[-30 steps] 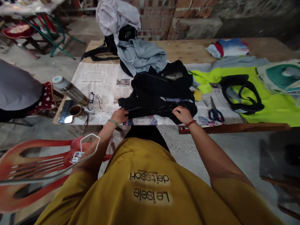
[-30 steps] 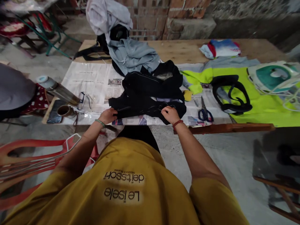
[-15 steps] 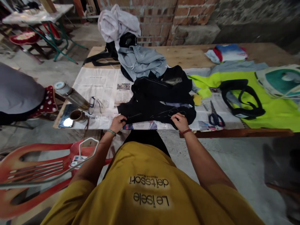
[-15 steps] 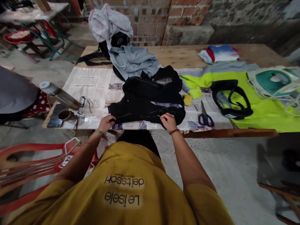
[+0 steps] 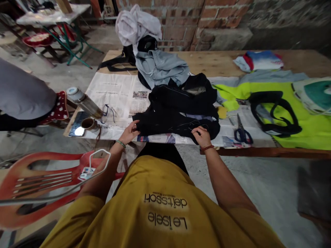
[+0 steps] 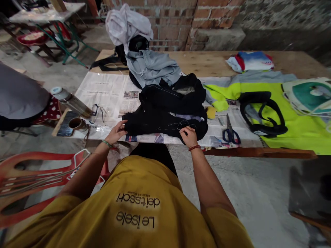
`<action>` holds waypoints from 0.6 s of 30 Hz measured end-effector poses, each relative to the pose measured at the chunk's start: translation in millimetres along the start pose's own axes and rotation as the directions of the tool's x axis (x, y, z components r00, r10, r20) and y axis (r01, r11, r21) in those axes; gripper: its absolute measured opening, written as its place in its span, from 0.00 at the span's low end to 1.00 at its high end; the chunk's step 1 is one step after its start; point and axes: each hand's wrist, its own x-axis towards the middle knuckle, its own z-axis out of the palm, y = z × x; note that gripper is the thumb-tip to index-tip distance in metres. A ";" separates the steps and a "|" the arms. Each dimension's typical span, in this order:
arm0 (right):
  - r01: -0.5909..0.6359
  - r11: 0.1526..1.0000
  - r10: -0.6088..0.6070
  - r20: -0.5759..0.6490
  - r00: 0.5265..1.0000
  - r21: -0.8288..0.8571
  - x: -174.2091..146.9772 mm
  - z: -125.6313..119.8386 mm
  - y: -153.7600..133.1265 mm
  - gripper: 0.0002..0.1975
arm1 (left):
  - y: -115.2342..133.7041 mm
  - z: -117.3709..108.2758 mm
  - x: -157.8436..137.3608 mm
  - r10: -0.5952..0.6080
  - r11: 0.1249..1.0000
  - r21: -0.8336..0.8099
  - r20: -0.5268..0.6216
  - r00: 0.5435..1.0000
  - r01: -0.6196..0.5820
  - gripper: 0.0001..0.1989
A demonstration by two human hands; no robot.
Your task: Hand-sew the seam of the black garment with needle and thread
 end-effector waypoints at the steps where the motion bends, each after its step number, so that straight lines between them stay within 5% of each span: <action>1: -0.003 1.000 0.003 -0.002 1.000 0.001 -0.1 0.2 0.1 0.08 | 5.3 -0.3 1.5 -0.011 0.999 0.035 0.011 1.000 0.010 0.28; 5: -0.003 1.000 0.003 -0.002 1.000 -0.004 -0.2 0.6 0.0 0.08 | 25.5 3.9 12.8 -0.045 0.948 0.318 0.080 0.996 0.017 0.22; 10: -0.026 0.999 0.026 0.005 1.000 -0.025 0.0 0.0 -2.0 0.08 | 42.7 19.6 28.2 -0.068 0.707 0.697 0.235 0.970 -0.119 0.16; 13: -0.031 0.999 0.031 0.002 1.000 -0.028 0.1 0.3 -2.4 0.08 | 48.8 31.5 34.2 -0.016 0.608 0.771 0.251 0.968 -0.190 0.12; 18: -0.023 1.000 0.023 -0.005 1.000 -0.013 -0.2 1.0 -1.6 0.08 | 60.0 57.5 43.4 -0.020 0.625 0.752 0.282 0.959 -0.208 0.05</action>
